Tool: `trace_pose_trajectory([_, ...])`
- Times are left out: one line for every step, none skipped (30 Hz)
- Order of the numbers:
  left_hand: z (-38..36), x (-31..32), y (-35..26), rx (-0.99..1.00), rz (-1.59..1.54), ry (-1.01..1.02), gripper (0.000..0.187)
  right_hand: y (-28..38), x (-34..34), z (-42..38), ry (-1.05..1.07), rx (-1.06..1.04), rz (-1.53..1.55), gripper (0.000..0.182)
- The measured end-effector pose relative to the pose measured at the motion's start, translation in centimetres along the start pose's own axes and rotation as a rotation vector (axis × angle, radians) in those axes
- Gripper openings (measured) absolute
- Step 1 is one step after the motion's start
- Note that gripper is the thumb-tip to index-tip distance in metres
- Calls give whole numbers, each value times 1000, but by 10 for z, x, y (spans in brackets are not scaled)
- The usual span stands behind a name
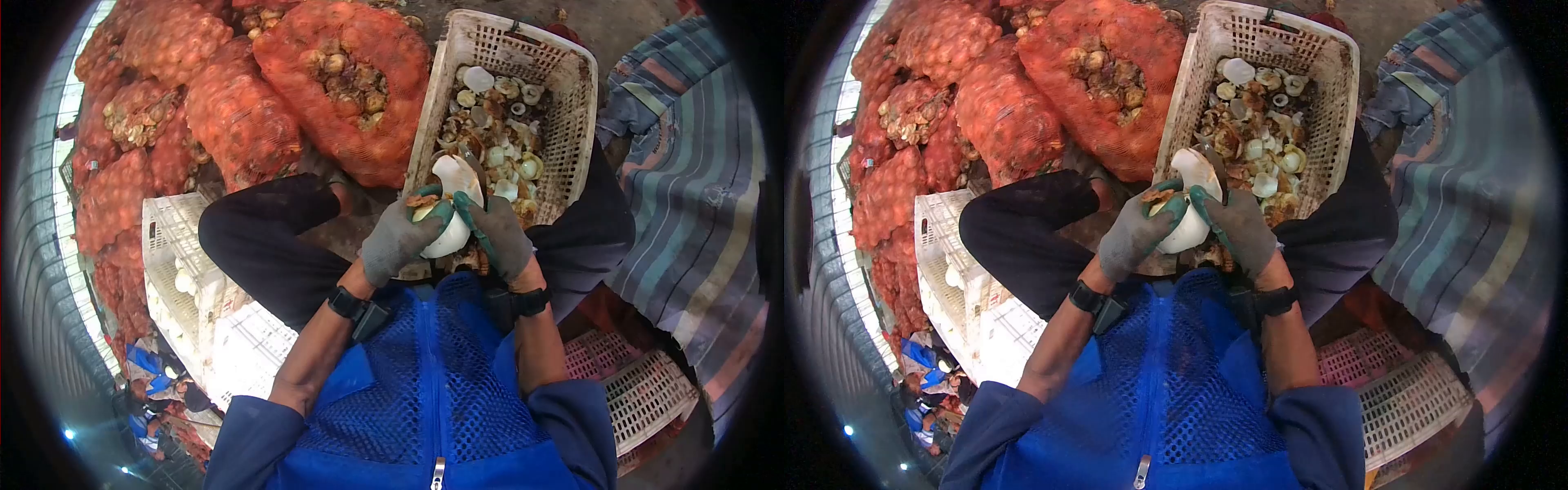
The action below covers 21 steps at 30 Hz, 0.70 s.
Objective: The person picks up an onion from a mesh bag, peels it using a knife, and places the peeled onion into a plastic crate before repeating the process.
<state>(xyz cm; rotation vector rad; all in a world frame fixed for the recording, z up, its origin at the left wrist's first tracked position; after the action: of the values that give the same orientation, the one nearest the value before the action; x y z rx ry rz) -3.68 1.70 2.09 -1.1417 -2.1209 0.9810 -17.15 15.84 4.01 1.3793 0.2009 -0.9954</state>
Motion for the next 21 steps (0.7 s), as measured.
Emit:
trace_pose_trajectory([0,-1,1,-7,19,-4,72,-2,2,-1,43,27,-11,20])
trace_pose_trajectory([1,-1,2,-13,37,-6,71,-3,4,-2,86,54,-24,21])
trace_pose_trajectory([2,0,-1,15,48,6,70,-8,10,-8,146,101,-66,25])
trace_pose_trajectory([2,0,-2,38,59,17,69,-14,16,-14,208,151,-106,30])
trace_pose_trajectory([0,1,-3,57,69,29,67,-18,19,-18,203,153,-122,30])
trace_pose_trajectory([-1,2,-6,101,188,54,67,-21,20,-20,198,154,-138,30])
trace_pose_trajectory([-1,3,-12,150,308,79,67,-23,22,-21,190,152,-155,30])
trace_pose_trajectory([-1,4,-13,147,314,82,66,-27,25,-21,207,198,-49,30])
trace_pose_trajectory([0,4,-15,145,320,85,66,-29,27,-20,225,242,58,29])
trace_pose_trajectory([0,4,-12,88,213,68,65,-31,30,-20,241,288,166,29])
trace_pose_trajectory([0,4,-9,31,107,52,65,-29,27,-20,229,251,72,28])
trace_pose_trajectory([1,4,-6,14,77,45,65,-23,22,-18,219,214,-24,28])
trace_pose_trajectory([2,4,-2,-2,46,36,65,-19,18,-17,211,174,-119,27])
trace_pose_trajectory([3,4,2,-18,15,26,65,-23,20,-17,226,284,32,27])
trace_pose_trajectory([3,4,1,25,40,42,66,-28,22,-18,239,393,185,27])
trace_pose_trajectory([2,4,-1,68,66,58,66,-30,25,-19,213,461,303,26])
trace_pose_trajectory([2,5,-2,111,90,76,67,-32,29,-20,178,528,421,26])
trace_pose_trajectory([2,6,-1,81,25,68,68,-32,32,-19,109,549,502,29])
trace_pose_trajectory([3,8,-1,51,-37,62,68,-33,34,-18,36,568,584,35])
trace_pose_trajectory([3,9,-1,20,-97,57,69,-32,34,-20,0,574,606,35])
trace_pose_trajectory([2,13,-7,29,-198,80,66,-25,30,-19,-40,579,627,35])
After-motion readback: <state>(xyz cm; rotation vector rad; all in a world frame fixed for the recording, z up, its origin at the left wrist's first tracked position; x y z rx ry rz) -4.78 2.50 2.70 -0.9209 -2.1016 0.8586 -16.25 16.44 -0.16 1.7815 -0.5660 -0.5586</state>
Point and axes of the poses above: each hand's wrist, its own z-axis towards the middle knuckle, its own x-axis out of the palm, y = z × x, the point moved 6 cm from there along z, towards the middle knuckle, and after that the axes turned 7 degrees about -z, right-handed, at the moved point
